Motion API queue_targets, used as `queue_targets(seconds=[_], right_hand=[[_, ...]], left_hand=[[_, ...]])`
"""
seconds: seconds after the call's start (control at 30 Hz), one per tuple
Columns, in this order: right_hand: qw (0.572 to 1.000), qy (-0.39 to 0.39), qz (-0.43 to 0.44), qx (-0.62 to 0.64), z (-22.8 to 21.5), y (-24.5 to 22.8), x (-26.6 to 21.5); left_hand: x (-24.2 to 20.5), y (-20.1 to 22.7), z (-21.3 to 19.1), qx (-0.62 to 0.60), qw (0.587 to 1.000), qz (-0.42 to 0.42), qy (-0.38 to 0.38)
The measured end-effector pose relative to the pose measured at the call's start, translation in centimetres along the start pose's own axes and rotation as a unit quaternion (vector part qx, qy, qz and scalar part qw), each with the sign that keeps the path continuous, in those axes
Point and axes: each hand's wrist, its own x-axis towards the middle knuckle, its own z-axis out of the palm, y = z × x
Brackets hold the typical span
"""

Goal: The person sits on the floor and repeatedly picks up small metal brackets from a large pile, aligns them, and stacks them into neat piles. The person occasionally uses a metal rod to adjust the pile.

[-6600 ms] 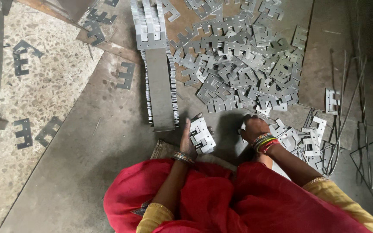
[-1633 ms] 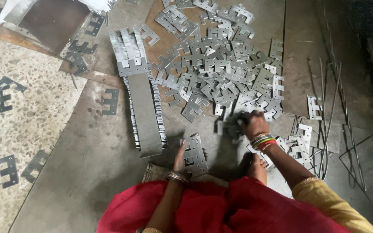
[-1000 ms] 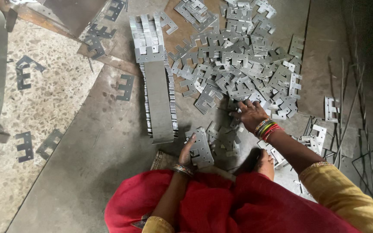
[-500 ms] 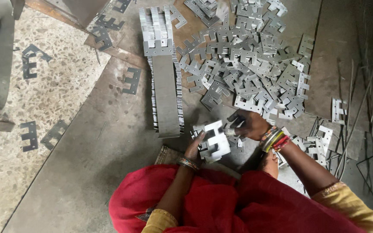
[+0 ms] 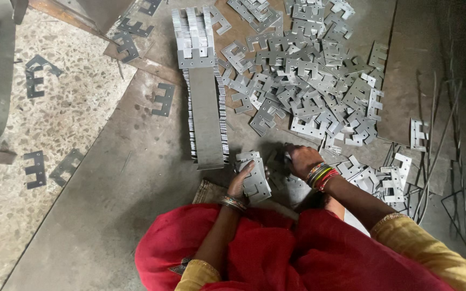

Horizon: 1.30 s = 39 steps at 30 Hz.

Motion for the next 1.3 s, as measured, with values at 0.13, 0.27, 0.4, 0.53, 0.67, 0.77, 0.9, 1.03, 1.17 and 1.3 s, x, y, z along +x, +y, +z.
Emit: queue_targets(seconds=[0.13, 0.27, 0.4, 0.53, 0.67, 0.77, 0.9, 1.03, 1.17, 1.3], right_hand=[[0.992, 0.091, -0.069, -0.045, 0.9, -0.8, -0.4], [0.997, 0.015, -0.012, -0.069, 0.7, -0.2, 0.1], [0.986, 0.134, 0.032, 0.090, -2.5, 0.0, -1.3], [0.931, 0.222, -0.094, 0.273, -5.1, -2.4, -4.6], [0.965, 0.224, -0.070, 0.116, -4.9, -2.6, -5.2], [0.887, 0.368, -0.223, -0.167, -2.7, -1.4, -4.5], [0.972, 0.207, -0.096, -0.060, -2.0, 0.7, -3.8], [0.985, 0.144, 0.003, 0.091, -3.6, 1.6, -5.3], [0.911, 0.311, -0.269, 0.023, -4.2, 1.3, -6.5], [0.946, 0.262, -0.175, -0.073, -2.5, 0.0, -4.6]], left_hand=[[0.1, 0.4, 0.7, 0.006, 1.000, -0.024, 0.013], [-0.8, 1.1, 1.7, 0.021, 0.999, -0.025, 0.018], [-1.9, 1.4, 3.2, 0.056, 0.994, 0.034, 0.082], [-1.5, 1.8, 4.0, -0.014, 0.998, 0.046, 0.047], [-0.5, 1.4, 1.9, -0.011, 0.995, 0.089, 0.043], [0.4, 0.1, -0.4, -0.016, 1.000, -0.010, 0.001], [0.8, -0.6, -1.0, 0.013, 0.996, -0.086, -0.013], [-0.4, 0.6, 0.9, 0.001, 0.999, -0.031, -0.032], [-1.5, 2.0, 2.6, -0.062, 0.997, -0.015, -0.046], [-1.4, 1.8, 2.5, 0.014, 0.998, -0.031, -0.052]])
